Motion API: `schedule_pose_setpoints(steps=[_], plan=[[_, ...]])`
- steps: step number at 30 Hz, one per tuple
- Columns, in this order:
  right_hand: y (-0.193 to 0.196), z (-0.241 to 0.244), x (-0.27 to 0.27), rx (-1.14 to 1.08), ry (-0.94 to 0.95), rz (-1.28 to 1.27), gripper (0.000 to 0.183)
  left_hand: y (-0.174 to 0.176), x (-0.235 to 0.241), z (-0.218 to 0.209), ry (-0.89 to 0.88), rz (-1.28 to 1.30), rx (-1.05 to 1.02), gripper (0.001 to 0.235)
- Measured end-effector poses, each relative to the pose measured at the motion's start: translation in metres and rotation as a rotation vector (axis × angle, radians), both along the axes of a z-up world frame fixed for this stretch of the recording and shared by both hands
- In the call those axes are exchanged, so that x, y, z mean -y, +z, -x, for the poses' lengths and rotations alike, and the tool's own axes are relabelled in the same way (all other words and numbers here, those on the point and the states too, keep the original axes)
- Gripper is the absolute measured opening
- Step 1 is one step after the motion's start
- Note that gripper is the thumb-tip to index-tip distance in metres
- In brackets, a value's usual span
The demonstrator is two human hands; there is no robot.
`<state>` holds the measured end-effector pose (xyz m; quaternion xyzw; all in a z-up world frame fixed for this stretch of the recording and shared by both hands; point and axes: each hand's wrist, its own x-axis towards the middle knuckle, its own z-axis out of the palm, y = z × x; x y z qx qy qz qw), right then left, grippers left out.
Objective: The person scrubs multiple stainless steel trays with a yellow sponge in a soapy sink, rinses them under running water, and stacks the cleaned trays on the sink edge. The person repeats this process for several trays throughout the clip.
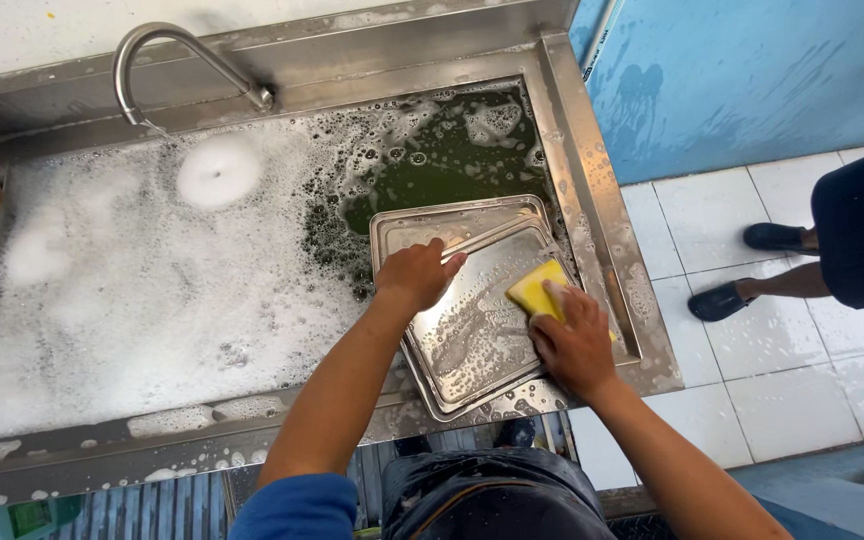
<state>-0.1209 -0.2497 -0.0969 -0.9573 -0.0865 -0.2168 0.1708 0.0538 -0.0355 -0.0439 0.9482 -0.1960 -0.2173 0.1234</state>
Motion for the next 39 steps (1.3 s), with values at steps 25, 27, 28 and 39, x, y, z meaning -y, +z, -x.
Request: schedule_pose_setpoints(steps=[25, 27, 28, 39], plan=[[0.010, -0.002, -0.021, -0.051, 0.023, 0.107, 0.016, 0.006, 0.003, 0.001, -0.014, -0.029, 0.001, 0.062], [0.009, -0.003, -0.018, -0.019, 0.068, 0.071, 0.016, 0.005, 0.004, 0.001, -0.018, -0.022, 0.003, 0.062], [0.009, -0.004, -0.016, -0.004, 0.095, 0.054, 0.017, 0.005, 0.004, 0.002, -0.015, -0.017, 0.003, 0.062], [0.013, 0.005, -0.001, -0.138, 0.114, 0.095, 0.015, 0.004, 0.003, 0.002, -0.025, -0.018, 0.009, 0.061]])
